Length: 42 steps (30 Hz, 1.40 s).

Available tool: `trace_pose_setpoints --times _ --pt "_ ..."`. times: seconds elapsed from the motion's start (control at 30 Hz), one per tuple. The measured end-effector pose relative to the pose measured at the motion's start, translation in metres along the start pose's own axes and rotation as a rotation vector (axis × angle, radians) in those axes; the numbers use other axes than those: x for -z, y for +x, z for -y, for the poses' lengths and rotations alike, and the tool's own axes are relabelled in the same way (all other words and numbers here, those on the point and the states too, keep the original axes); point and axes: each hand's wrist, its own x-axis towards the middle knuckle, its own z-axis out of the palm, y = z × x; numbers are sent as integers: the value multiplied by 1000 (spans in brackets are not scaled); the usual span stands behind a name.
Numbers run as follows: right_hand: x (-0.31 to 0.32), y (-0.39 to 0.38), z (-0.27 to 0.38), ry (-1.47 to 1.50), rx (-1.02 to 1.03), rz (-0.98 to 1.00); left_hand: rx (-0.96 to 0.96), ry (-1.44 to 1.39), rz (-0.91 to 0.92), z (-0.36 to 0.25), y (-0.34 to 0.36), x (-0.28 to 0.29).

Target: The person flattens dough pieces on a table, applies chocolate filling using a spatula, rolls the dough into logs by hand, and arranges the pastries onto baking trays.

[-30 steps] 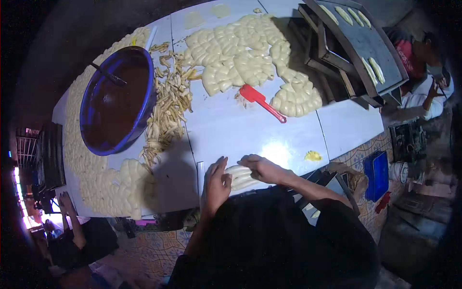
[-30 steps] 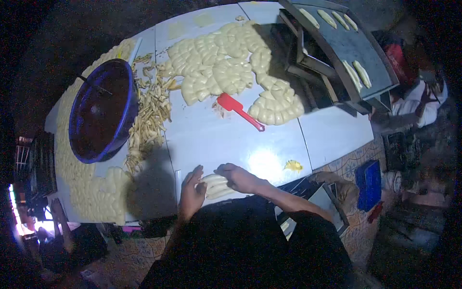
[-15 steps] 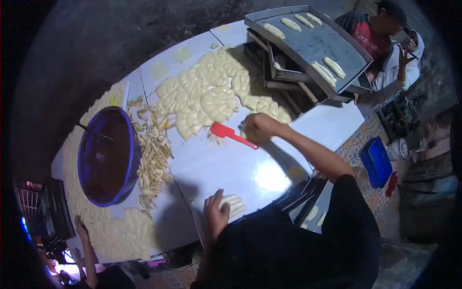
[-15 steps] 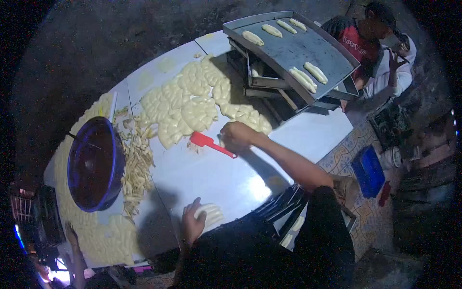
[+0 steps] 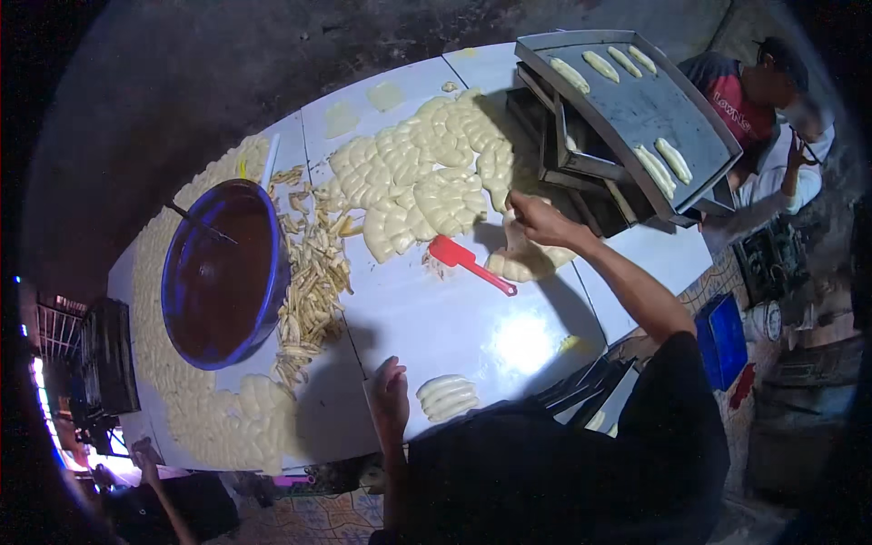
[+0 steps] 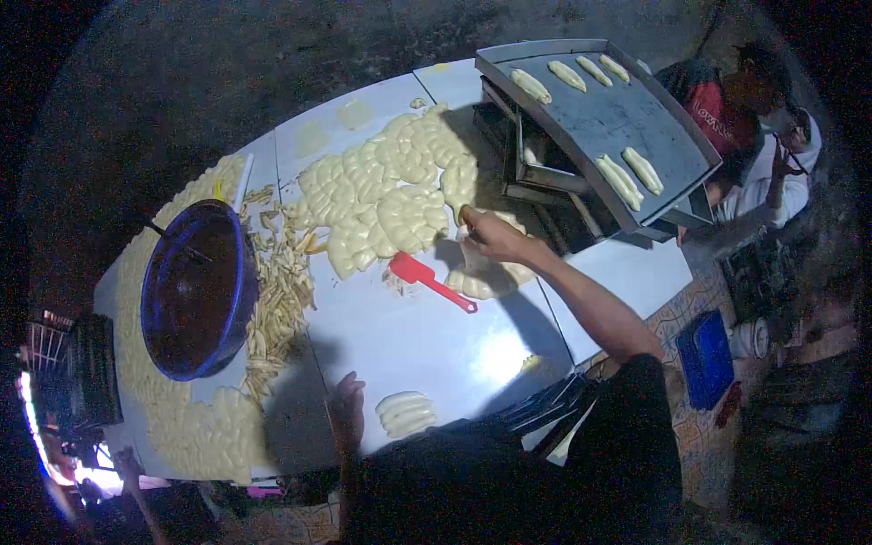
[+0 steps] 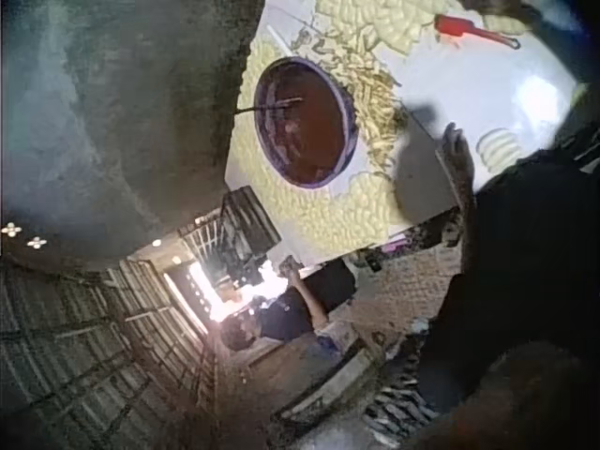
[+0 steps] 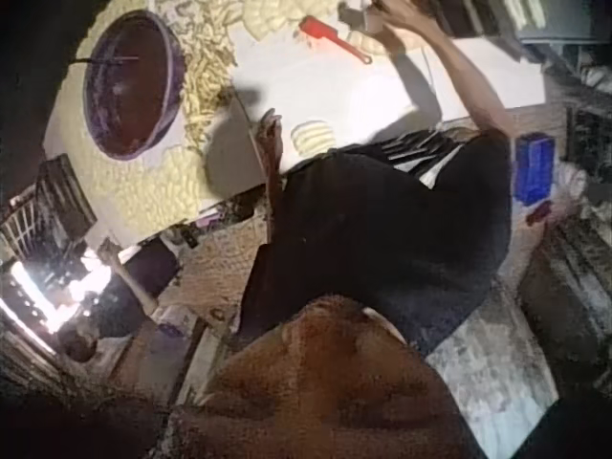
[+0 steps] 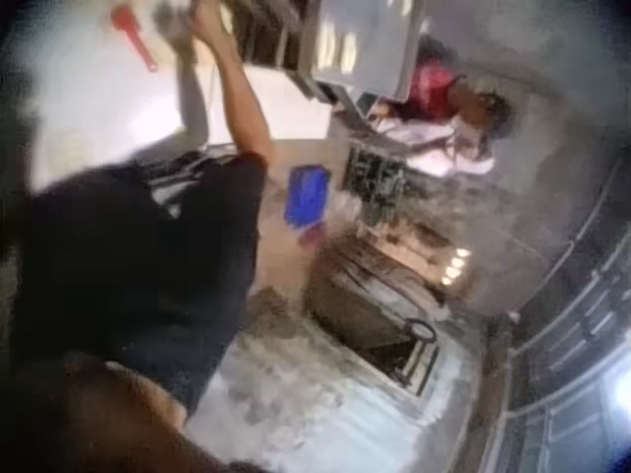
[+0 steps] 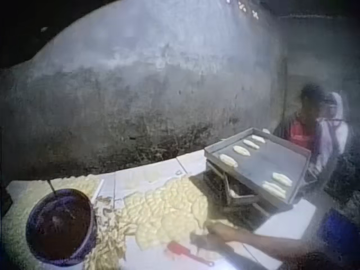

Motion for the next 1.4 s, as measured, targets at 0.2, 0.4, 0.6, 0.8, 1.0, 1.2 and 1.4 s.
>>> trace_pose_setpoints --times 0.2,0.4,0.6,0.8,1.0,1.2,1.4 --pt "29 -17 85 153 133 -395 -64 -175 155 -62 10 -9" --pt "-65 -63 192 155 618 -123 67 -1412 482 -116 11 -22" --pt "-148 -77 187 642 212 -28 287 -958 334 -99 0 10" --pt "-185 -80 187 563 -29 161 290 -989 288 -63 -2 4" --pt "-193 -78 195 756 -195 -73 12 -462 -10 -46 6 -19" --pt "-228 -58 147 177 -41 -129 -69 513 -331 -18 42 -23" --pt "-225 -76 131 -101 371 13 -446 270 184 -40 33 -4"
